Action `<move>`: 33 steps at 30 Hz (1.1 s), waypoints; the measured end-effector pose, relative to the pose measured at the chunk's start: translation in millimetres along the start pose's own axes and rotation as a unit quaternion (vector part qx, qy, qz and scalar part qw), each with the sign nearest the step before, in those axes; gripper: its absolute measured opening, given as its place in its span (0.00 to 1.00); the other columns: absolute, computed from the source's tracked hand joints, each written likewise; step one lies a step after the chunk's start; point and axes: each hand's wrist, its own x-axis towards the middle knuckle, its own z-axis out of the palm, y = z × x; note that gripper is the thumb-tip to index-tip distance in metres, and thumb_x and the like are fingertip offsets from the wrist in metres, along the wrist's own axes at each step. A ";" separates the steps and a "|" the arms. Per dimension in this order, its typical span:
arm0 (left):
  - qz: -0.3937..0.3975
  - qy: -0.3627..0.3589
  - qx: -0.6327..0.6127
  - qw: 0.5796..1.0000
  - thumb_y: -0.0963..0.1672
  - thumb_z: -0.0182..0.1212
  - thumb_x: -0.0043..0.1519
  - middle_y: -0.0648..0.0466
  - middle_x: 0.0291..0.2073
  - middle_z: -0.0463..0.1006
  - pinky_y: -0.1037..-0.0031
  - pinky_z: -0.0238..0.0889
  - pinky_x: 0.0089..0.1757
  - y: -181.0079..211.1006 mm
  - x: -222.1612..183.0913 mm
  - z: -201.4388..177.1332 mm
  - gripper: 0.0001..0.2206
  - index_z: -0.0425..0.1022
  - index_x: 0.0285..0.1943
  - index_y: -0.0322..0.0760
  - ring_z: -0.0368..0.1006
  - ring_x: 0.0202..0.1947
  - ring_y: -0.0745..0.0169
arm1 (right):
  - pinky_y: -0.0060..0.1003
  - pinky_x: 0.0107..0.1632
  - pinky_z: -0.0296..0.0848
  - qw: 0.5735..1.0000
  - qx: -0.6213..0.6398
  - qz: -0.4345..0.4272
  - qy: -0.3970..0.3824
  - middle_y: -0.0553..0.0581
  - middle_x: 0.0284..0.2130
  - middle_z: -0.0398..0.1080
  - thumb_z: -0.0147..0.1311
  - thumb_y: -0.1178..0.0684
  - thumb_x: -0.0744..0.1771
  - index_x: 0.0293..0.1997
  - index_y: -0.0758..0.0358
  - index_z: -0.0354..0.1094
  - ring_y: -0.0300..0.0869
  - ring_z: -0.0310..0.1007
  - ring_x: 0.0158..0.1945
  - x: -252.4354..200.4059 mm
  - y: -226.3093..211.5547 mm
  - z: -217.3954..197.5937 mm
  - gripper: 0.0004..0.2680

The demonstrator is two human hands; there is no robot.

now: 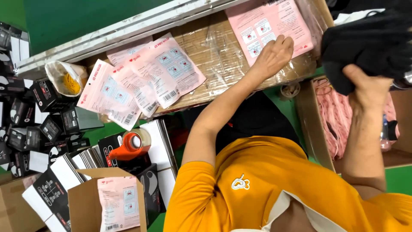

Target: The person folds black face masks, places each folded mask into a pink printed packaging sleeve, and seals the sleeves with a tape dispenser. The person then stacks the packaged masks and packs them into cardboard boxes.

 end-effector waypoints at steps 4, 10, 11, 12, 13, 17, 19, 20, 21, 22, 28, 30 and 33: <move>0.029 0.011 -0.012 0.999 0.37 0.58 0.56 0.47 0.37 0.70 0.67 0.67 0.31 11.0 -4.3 -46.4 0.08 0.76 0.42 0.22 0.69 0.39 0.55 | 0.43 0.68 0.73 0.998 -0.009 0.036 -0.056 0.60 0.61 0.69 0.59 0.74 0.64 0.72 0.71 0.61 0.49 0.72 0.63 -20.9 51.8 -9.1 0.26; 0.024 0.029 -0.082 0.996 0.41 0.56 0.53 0.45 0.37 0.72 0.61 0.69 0.33 4.7 -2.2 -29.1 0.09 0.76 0.38 0.28 0.70 0.39 0.46 | 0.42 0.62 0.75 0.995 0.015 0.077 -0.060 0.57 0.59 0.69 0.55 0.72 0.64 0.69 0.66 0.60 0.46 0.73 0.60 -21.8 67.0 35.0 0.25; -0.012 0.074 -0.100 0.992 0.40 0.56 0.54 0.44 0.38 0.73 0.60 0.70 0.36 5.1 -0.1 -36.7 0.09 0.77 0.39 0.27 0.72 0.40 0.46 | 0.41 0.61 0.76 0.992 0.054 0.104 -0.039 0.57 0.58 0.70 0.55 0.70 0.65 0.69 0.66 0.61 0.46 0.74 0.59 -19.3 67.6 42.2 0.23; -0.047 0.117 -0.120 0.985 0.39 0.55 0.54 0.44 0.39 0.74 0.59 0.71 0.39 7.3 -0.9 -43.7 0.09 0.77 0.39 0.25 0.73 0.41 0.46 | 0.41 0.60 0.76 0.987 0.093 0.134 -0.017 0.57 0.57 0.71 0.56 0.67 0.66 0.68 0.65 0.62 0.45 0.75 0.57 -19.5 69.1 48.6 0.21; -0.047 0.127 -0.108 0.985 0.39 0.55 0.54 0.44 0.39 0.74 0.59 0.71 0.39 5.6 10.0 -65.9 0.09 0.77 0.39 0.25 0.73 0.41 0.46 | 0.41 0.60 0.76 0.987 0.097 0.127 -0.030 0.57 0.57 0.71 0.56 0.67 0.66 0.68 0.65 0.62 0.45 0.75 0.57 -4.1 92.4 37.3 0.21; -0.123 0.124 -0.246 0.953 0.39 0.64 0.50 0.43 0.30 0.76 0.60 0.72 0.38 8.7 25.7 -141.3 0.05 0.79 0.33 0.29 0.76 0.34 0.42 | 0.41 0.51 0.74 0.981 0.154 0.118 -0.006 0.57 0.53 0.73 0.66 0.60 0.69 0.64 0.64 0.65 0.47 0.75 0.50 26.4 132.3 19.3 0.17; -0.144 0.180 -0.291 0.929 0.39 0.67 0.53 0.45 0.27 0.76 0.61 0.71 0.36 1.8 28.0 -161.3 0.05 0.81 0.36 0.31 0.76 0.31 0.44 | 0.42 0.51 0.74 0.997 0.074 0.025 -0.020 0.57 0.52 0.73 0.69 0.59 0.69 0.62 0.64 0.64 0.48 0.75 0.50 26.3 93.0 49.7 0.17; -0.204 0.229 -0.305 0.902 0.39 0.66 0.54 0.48 0.28 0.78 0.66 0.73 0.36 0.2 24.1 -164.8 0.06 0.81 0.40 0.34 0.77 0.30 0.54 | 0.43 0.54 0.74 0.988 -0.116 -0.103 -0.019 0.59 0.52 0.73 0.70 0.58 0.68 0.62 0.65 0.63 0.51 0.75 0.51 15.3 58.7 73.0 0.18; -0.261 0.277 -0.317 0.869 0.40 0.65 0.56 0.52 0.30 0.79 0.72 0.74 0.35 -1.7 20.5 -167.8 0.08 0.81 0.44 0.38 0.78 0.29 0.63 | 0.44 0.56 0.74 0.927 -0.297 -0.229 -0.017 0.61 0.51 0.73 0.70 0.57 0.67 0.61 0.67 0.62 0.53 0.76 0.52 3.7 24.5 95.5 0.19; -0.264 0.283 -0.310 0.868 0.40 0.65 0.56 0.52 0.30 0.79 0.72 0.74 0.35 1.1 21.2 -184.8 0.08 0.81 0.44 0.38 0.78 0.29 0.63 | 0.44 0.56 0.74 0.927 -0.293 -0.232 -0.025 0.61 0.51 0.73 0.70 0.57 0.67 0.61 0.67 0.62 0.53 0.76 0.52 -0.1 6.7 112.4 0.19; -0.285 0.168 -0.575 0.748 0.40 0.60 0.53 0.55 0.20 0.78 0.77 0.74 0.25 7.1 12.9 -247.8 0.33 0.62 0.73 0.45 0.75 0.17 0.71 | 0.53 0.54 0.70 0.779 -0.448 -0.401 -0.175 0.70 0.50 0.72 0.58 0.64 0.59 0.54 0.69 0.69 0.66 0.73 0.52 -10.0 -57.7 152.4 0.18; -0.276 0.183 -0.619 0.713 0.39 0.60 0.53 0.55 0.18 0.76 0.77 0.72 0.21 3.8 12.9 -246.1 0.29 0.63 0.67 0.43 0.74 0.16 0.69 | 0.53 0.52 0.72 0.719 -0.559 -0.310 -0.272 0.72 0.46 0.73 0.57 0.62 0.59 0.50 0.67 0.72 0.65 0.74 0.50 18.8 -26.0 122.7 0.15; -0.251 0.033 -0.526 0.812 0.41 0.61 0.58 0.49 0.17 0.76 0.73 0.70 0.23 28.1 2.4 -219.6 0.24 0.69 0.67 0.44 0.73 0.16 0.63 | 0.49 0.46 0.75 0.559 -0.731 -0.169 -0.354 0.68 0.33 0.77 0.63 0.55 0.61 0.41 0.62 0.78 0.58 0.79 0.41 70.5 27.3 75.3 0.09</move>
